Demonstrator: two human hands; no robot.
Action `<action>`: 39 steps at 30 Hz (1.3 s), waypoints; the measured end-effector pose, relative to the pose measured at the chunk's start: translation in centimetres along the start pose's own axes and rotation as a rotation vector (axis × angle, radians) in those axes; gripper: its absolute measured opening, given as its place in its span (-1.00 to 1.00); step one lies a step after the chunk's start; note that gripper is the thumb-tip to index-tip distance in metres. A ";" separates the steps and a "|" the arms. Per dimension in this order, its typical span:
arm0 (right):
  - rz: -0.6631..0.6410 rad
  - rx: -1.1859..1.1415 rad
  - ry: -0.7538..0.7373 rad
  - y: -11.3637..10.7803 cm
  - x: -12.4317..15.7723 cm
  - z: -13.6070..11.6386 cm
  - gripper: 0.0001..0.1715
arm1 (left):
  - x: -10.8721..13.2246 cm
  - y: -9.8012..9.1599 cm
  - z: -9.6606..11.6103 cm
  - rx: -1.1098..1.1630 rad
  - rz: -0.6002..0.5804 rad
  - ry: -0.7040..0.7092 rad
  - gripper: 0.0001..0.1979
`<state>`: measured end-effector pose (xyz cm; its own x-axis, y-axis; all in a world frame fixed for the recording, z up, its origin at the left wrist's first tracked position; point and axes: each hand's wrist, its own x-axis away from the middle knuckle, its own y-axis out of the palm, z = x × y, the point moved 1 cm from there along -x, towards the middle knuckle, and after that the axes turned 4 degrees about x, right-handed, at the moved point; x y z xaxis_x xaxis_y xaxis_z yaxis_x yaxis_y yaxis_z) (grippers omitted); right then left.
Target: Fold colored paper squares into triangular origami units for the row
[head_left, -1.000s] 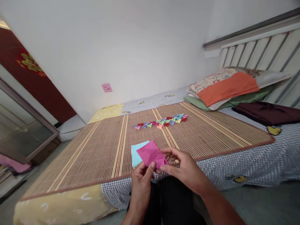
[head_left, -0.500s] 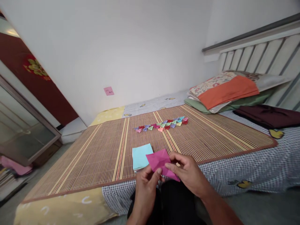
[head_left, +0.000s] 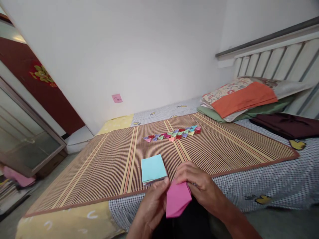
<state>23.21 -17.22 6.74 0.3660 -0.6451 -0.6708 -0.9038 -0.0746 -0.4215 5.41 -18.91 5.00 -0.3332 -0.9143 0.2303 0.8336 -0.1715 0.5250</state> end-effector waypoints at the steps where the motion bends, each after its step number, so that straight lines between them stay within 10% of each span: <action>1: -0.020 -0.025 -0.005 0.1 0.0 0.0 -0.77 | 0.0 -0.1 -0.1 0.030 -0.020 -0.022 -0.61; 14: 0.073 0.313 -0.087 0.7 1.1 -1.3 -0.65 | 0.2 -0.5 1.8 -0.201 0.220 0.333 -0.60; 20: 0.206 0.127 0.194 1.8 0.7 -1.2 -0.86 | 1.4 0.0 1.6 -0.418 0.219 0.493 -0.62; 39: 0.293 0.026 0.315 2.3 0.8 -1.7 -0.81 | 1.5 1.0 1.0 -0.310 0.077 0.283 -0.69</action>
<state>21.07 -19.24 6.29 0.0053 -0.8374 -0.5466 -0.9521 0.1630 -0.2588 5.33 -20.08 6.64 -0.1665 -0.9860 0.0023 0.9588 -0.1614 0.2339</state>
